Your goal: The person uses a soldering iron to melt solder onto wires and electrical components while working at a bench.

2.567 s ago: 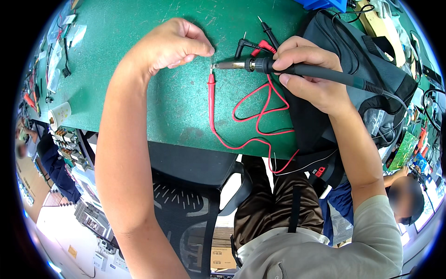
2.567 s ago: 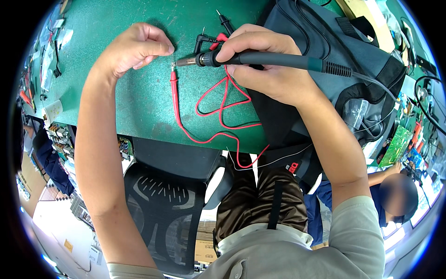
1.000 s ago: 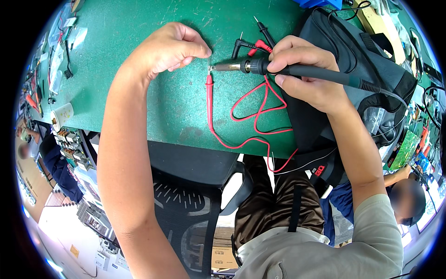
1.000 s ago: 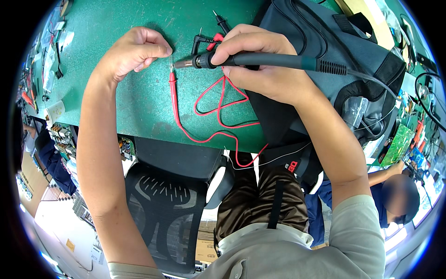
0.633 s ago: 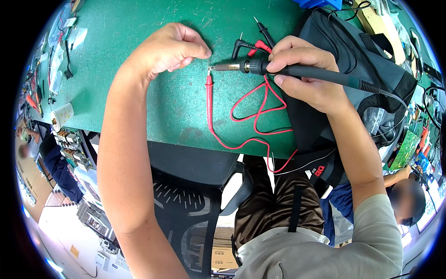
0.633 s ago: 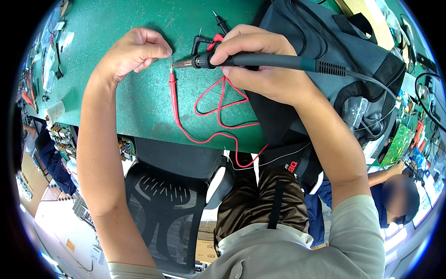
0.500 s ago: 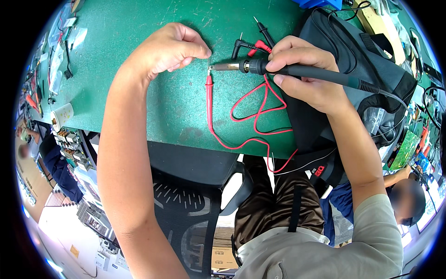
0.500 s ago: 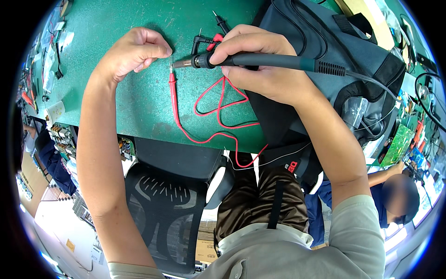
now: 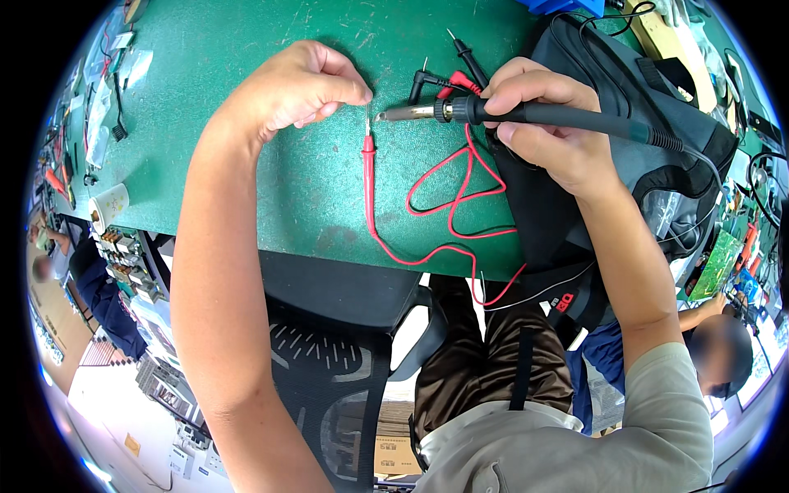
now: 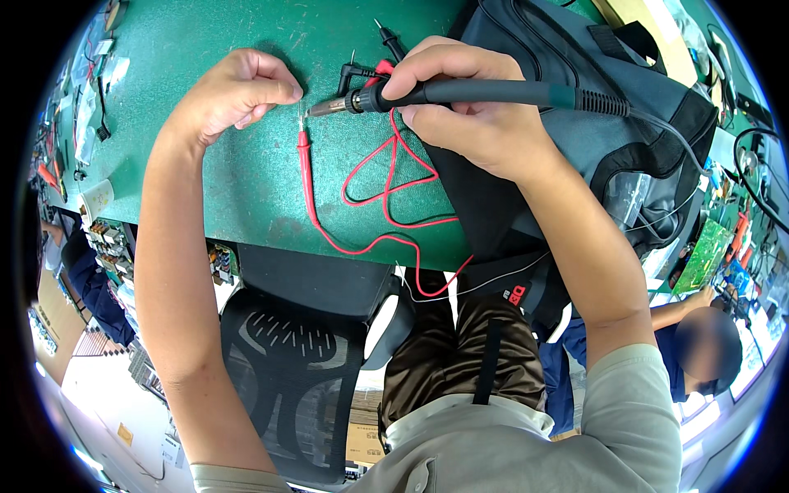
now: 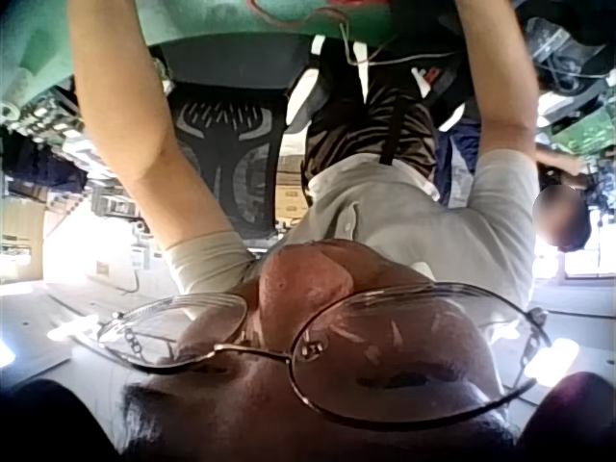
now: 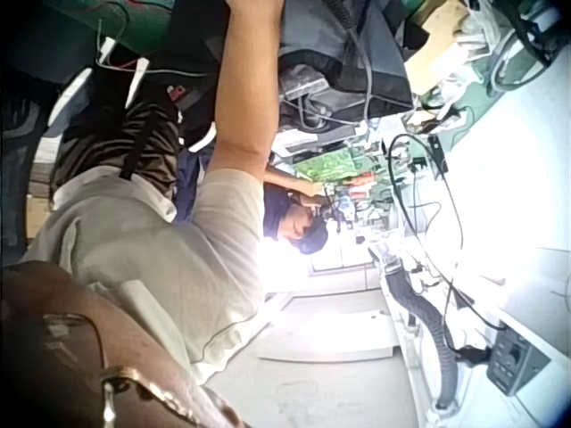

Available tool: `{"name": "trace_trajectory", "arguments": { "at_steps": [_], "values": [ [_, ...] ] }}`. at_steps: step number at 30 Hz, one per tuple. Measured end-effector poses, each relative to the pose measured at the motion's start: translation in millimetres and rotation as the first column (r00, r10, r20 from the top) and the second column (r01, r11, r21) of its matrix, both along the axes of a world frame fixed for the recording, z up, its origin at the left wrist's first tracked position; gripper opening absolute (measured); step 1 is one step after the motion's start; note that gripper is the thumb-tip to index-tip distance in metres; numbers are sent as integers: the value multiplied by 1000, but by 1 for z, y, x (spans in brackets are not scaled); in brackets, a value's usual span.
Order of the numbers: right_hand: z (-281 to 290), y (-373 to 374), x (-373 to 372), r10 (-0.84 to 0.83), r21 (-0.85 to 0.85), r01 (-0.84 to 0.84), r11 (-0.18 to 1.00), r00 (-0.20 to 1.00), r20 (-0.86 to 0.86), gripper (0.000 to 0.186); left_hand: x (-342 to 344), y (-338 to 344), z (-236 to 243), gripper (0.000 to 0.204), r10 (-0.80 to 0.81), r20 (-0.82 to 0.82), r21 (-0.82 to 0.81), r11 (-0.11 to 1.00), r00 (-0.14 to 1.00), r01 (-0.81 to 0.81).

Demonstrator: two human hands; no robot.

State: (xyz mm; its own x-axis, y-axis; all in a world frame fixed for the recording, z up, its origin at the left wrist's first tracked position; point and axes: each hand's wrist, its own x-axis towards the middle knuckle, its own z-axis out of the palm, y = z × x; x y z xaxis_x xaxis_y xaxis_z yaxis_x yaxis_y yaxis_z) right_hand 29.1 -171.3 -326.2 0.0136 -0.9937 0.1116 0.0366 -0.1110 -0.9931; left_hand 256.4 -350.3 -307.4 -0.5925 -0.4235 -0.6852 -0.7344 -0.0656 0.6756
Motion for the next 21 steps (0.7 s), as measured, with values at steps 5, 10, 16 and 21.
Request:
{"name": "trace_trajectory", "arguments": {
  "at_steps": [5,10,16,21],
  "values": [
    [0,0,-1,13,19,-13,1000,1000,1,17,0,-1,0,18,-27,-8,6,1000,1000,27],
    [-1,-1,-2,40,-8,-41,999,999,-27,21,-2,0,1,23,-20,10,-11,1000,1000,20],
    [-1,0,-1,14,10,-14,1000,1000,18,16,-3,6,6,37,49,12,-74,996,999,-48],
    [-1,1,1,4,57,-7,998,998,63,15,14,18,1,33,324,-137,-72,939,936,-336]
  ]
}}
